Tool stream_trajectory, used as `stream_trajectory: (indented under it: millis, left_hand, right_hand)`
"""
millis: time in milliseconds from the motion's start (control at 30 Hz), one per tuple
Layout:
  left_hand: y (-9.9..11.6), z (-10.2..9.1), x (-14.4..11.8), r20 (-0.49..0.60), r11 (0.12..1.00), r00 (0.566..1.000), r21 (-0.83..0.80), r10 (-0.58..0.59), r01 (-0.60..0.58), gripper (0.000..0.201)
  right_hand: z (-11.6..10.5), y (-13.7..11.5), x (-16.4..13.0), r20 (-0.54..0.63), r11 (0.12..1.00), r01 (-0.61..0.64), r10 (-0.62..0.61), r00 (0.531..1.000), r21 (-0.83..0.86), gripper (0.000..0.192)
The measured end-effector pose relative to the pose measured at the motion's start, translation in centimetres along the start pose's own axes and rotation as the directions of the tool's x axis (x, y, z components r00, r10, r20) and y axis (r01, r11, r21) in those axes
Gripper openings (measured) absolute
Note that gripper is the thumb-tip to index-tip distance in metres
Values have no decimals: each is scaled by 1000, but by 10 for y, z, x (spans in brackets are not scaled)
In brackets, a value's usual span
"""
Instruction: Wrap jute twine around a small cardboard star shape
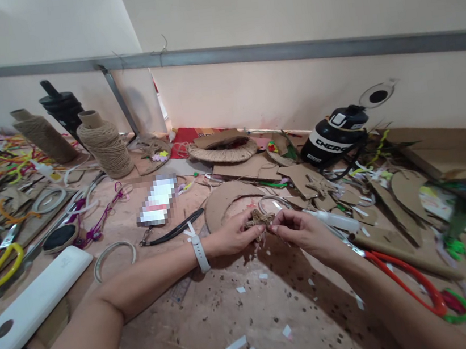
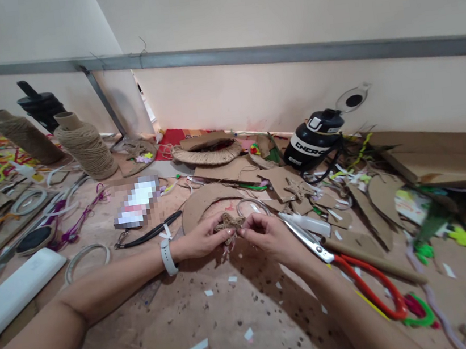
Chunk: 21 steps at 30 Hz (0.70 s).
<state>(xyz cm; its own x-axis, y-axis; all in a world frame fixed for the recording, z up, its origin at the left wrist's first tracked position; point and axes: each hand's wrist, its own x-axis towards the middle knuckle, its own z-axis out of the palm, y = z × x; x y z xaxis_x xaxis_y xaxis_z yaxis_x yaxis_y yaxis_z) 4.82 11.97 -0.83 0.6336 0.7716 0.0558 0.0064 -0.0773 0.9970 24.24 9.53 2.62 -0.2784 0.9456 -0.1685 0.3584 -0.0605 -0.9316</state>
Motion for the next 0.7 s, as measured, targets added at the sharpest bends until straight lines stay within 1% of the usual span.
stream_trajectory:
  millis: [100, 167, 233, 300, 333, 433, 500, 600, 700]
  left_hand:
    - [-4, -1, 1, 119, 972, 984, -178, -133, 152, 40]
    - [-5, -2, 2, 106, 969, 985, -191, -138, 156, 46]
    - [-5, -1, 2, 100, 971, 988, -195, -118, 136, 51]
    - [-4, 0, 3, 126, 966, 985, -215, -118, 143, 54]
    - [-3, 2, 2, 146, 961, 981, -225, -129, 160, 55]
    - [-3, 5, 1, 190, 946, 966, -238, -176, 219, 54]
    - [-3, 7, -1, 195, 936, 965, -270, -178, 227, 53]
    - [-1, 7, -3, 178, 926, 973, -322, -144, 196, 52]
    - [3, 3, -2, 172, 940, 973, -277, -156, 200, 46]
  right_hand:
    - [-4, -1, 0, 14, 998, -23, 22, 1000, 55, 45]
    - [-7, 1, 0, 18, 991, -70, 68, 997, 115, 44]
    - [-9, 5, 1, -34, 990, -72, 77, 996, 125, 44]
    - [-8, 12, 3, -75, 1000, -17, 19, 997, 26, 46]
    - [-6, 16, 5, -65, 999, 25, -28, 997, -41, 47]
    - [0, 24, 8, -56, 963, 139, -156, 986, -233, 47]
    - [3, 27, 8, -46, 935, 181, -204, 978, -306, 48]
    - [5, 27, 9, -21, 923, 214, -233, 972, -319, 47]
    - [5, 27, 9, -51, 934, 208, -232, 971, -290, 48]
